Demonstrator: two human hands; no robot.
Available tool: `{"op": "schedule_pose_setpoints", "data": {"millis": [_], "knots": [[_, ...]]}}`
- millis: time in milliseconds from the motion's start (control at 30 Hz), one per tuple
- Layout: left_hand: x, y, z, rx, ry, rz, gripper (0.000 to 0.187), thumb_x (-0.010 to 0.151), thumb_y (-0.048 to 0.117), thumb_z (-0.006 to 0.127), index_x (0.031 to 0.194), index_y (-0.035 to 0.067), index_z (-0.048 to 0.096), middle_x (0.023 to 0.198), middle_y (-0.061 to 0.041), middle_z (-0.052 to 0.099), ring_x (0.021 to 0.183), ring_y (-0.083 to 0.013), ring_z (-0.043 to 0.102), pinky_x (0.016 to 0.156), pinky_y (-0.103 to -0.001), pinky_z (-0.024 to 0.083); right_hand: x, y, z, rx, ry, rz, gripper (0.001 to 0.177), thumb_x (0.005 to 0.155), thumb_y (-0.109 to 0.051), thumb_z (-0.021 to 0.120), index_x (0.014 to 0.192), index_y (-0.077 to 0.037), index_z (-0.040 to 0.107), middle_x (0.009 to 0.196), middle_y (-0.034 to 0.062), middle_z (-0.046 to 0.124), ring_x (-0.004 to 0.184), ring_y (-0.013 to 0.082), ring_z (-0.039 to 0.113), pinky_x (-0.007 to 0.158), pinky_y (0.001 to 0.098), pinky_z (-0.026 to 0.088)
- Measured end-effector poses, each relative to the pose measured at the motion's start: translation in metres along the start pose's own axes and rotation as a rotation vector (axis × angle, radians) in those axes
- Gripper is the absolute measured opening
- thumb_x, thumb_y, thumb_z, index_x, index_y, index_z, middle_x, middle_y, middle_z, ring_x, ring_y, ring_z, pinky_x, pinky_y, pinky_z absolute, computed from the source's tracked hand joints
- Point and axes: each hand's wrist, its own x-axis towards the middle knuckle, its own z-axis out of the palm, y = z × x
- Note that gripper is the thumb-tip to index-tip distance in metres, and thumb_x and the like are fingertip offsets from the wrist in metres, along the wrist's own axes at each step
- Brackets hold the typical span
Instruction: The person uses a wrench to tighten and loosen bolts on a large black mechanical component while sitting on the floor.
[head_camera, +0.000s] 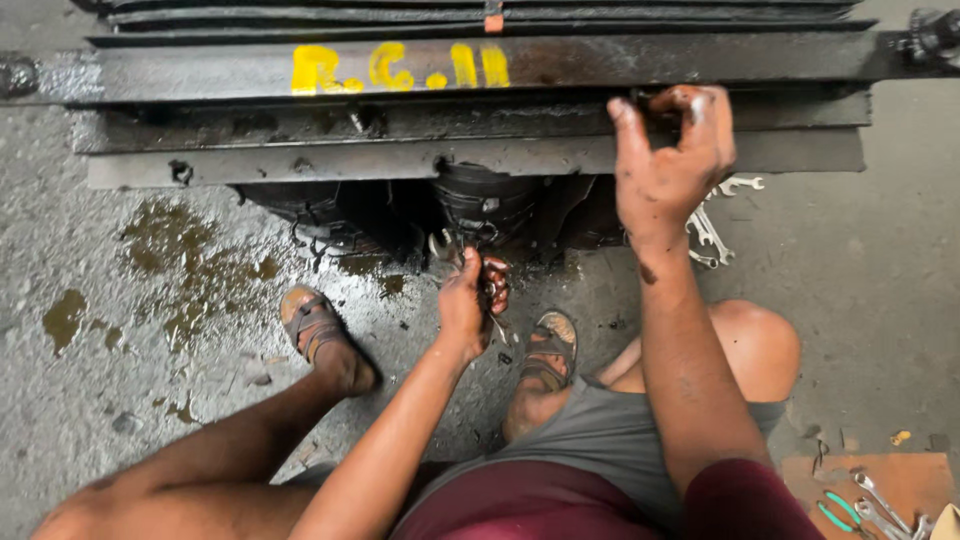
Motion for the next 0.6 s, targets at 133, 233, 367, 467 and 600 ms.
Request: {"op": "schedule_pose_setpoints", "data": {"millis": [133,233,367,467,600], "knots": [[0.001,-0.005,-0.004,0.0,0.058,-0.032,0.05,0.105,0.046,0.049,0.09,0.001,0.062,0.07,-0.004,0.055,0.055,-0.0152,0.05,0.047,-0.029,0.035,-0.002,0.001,0.005,0.04,0.066,0.037,0.021,0.1,0.012,0.08,0.108,0.005,0.063,0.103,0.012,0.065,0.09,0.0202,0.066,0.083,0.0275,0.055],[-0.001,-0.003,-0.008,0.077,0.135,0.014,0.049,0.105,0.047,0.049,0.09,0.002,0.063,0.07,-0.003,0.055,0.056,-0.0139,0.051,0.048,-0.028,0.036,-0.003,0.006,0.008,0.087,0.078,0.018,0.018,0.102,0.013,0.077,0.113,0.006,0.064,0.109,0.012,0.067,0.095,0.0202,0.068,0.087,0.0285,0.058],[-0.002,0.001,-0.008,0.124,0.125,0.048,0.049,0.105,0.047,0.05,0.09,0.002,0.064,0.07,-0.002,0.056,0.056,-0.0122,0.05,0.048,-0.027,0.036,-0.003,0.013,0.004,0.186,0.063,0.079,0.012,0.105,0.013,0.072,0.111,0.006,0.066,0.111,0.0106,0.065,0.093,0.0161,0.066,0.083,0.0268,0.057],[-0.011,0.008,0.004,0.099,0.084,0.054,0.049,0.105,0.046,0.05,0.09,0.002,0.064,0.069,-0.002,0.056,0.055,-0.0122,0.05,0.048,-0.027,0.036,-0.003,0.006,0.0,0.15,0.075,0.019,0.013,0.103,0.014,0.071,0.112,0.007,0.066,0.114,0.0121,0.063,0.1,0.0158,0.065,0.089,0.0293,0.056],[-0.043,0.028,0.035,0.268,0.017,0.273,0.047,0.11,0.041,0.049,0.097,0.0,0.067,0.071,-0.002,0.058,0.06,-0.0116,0.052,0.053,-0.027,0.04,0.001,-0.013,0.0,0.168,0.149,-0.017,0.017,0.101,0.017,0.06,0.116,0.01,0.061,0.12,0.0184,0.049,0.112,0.0224,0.059,0.098,0.0375,0.054]]}}
